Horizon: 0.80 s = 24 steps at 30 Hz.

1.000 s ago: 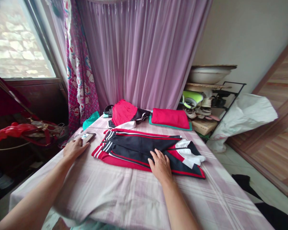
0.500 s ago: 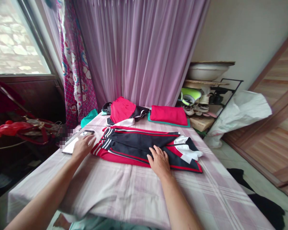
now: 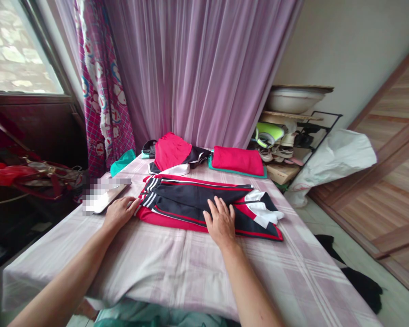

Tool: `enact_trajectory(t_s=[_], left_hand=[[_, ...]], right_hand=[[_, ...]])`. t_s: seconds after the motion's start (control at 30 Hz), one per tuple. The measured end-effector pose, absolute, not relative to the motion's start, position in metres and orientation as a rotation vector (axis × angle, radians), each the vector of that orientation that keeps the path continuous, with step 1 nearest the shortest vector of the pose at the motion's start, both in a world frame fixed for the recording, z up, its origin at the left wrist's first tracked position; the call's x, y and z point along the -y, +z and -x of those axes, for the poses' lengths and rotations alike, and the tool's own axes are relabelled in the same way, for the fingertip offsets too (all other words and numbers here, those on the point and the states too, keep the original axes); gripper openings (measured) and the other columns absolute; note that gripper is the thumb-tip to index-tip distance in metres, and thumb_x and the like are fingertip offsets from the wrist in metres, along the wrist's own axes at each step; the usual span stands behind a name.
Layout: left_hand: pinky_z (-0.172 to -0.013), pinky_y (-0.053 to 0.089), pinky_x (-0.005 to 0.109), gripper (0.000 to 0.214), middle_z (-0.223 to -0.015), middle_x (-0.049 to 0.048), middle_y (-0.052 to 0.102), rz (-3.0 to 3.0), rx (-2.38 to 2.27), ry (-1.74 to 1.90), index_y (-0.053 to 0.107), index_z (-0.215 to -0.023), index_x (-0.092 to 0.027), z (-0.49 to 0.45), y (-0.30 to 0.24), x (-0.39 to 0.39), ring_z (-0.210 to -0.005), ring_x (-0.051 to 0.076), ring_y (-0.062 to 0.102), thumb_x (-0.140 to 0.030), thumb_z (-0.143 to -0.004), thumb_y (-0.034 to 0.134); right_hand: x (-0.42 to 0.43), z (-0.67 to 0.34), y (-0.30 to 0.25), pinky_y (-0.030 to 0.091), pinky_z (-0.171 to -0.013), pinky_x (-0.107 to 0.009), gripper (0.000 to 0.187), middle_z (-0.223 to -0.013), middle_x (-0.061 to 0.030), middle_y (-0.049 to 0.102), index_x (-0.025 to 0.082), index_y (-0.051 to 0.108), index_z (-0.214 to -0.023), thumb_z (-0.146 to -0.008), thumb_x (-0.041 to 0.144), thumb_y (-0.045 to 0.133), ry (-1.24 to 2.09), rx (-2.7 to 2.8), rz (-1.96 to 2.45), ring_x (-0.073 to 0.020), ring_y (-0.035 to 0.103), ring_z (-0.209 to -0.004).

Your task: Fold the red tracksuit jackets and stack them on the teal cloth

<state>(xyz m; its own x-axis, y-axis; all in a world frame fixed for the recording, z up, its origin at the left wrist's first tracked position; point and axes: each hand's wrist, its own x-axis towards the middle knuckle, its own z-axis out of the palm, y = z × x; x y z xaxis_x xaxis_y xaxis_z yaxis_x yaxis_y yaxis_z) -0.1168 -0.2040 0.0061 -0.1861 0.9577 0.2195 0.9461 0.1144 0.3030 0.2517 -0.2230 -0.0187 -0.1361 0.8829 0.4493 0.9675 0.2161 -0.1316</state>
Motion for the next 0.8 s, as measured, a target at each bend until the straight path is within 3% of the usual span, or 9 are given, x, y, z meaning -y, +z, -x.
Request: enact_trajectory(t_s=[0.23, 0.53, 0.67, 0.8], left_hand=[[-0.087, 0.049, 0.039, 0.052, -0.113, 0.0136, 0.075, -1.926, -2.305, 0.614, 0.073, -0.096, -0.020, 0.120, 0.007, 0.203, -0.111, 0.034, 0.065, -0.062, -0.087, 0.044], [-0.086, 0.049, 0.037, 0.053, -0.110, 0.0098, 0.077, -1.947, -2.305, 0.598, 0.077, -0.091, -0.024, 0.124, 0.005, 0.205, -0.110, 0.033, 0.065, -0.064, -0.086, 0.044], [-0.088, 0.049, 0.038, 0.054, -0.108, 0.0118, 0.076, -1.945, -2.326, 0.569, 0.076, -0.087, -0.022, 0.122, 0.008, 0.207, -0.108, 0.032, 0.066, -0.064, -0.089, 0.041], [-0.089, 0.048, 0.040, 0.055, -0.106, 0.0143, 0.075, -1.936, -2.394, 0.507, 0.073, -0.096, -0.019, 0.118, 0.008, 0.211, -0.108, 0.034, 0.066, -0.063, -0.090, 0.040]], right_hand=[[0.233, -0.232, -0.002, 0.027, -0.116, -0.053, 0.050, -0.156, -0.0100, 0.044, 0.026, 0.049, -0.147, -0.100, 0.040, 0.041, 0.032, 2.273, 1.834, -0.0253, 0.035, -0.146], [0.235, -0.236, -0.003, 0.027, -0.116, -0.051, 0.047, -0.153, -0.0081, 0.048, 0.028, 0.053, -0.144, -0.100, 0.040, 0.041, 0.047, 2.218, 1.798, -0.0243, 0.037, -0.144], [0.225, -0.242, 0.009, 0.031, -0.113, -0.051, 0.038, -0.139, -0.0057, 0.063, 0.029, 0.067, -0.127, -0.100, 0.037, 0.041, 0.035, 2.156, 1.812, -0.0247, 0.049, -0.135], [0.191, -0.233, 0.039, 0.039, -0.107, -0.041, 0.031, -0.126, -0.0050, 0.071, 0.026, 0.075, -0.109, -0.097, 0.030, 0.047, -0.023, 2.215, 1.705, -0.0231, 0.060, -0.119]])
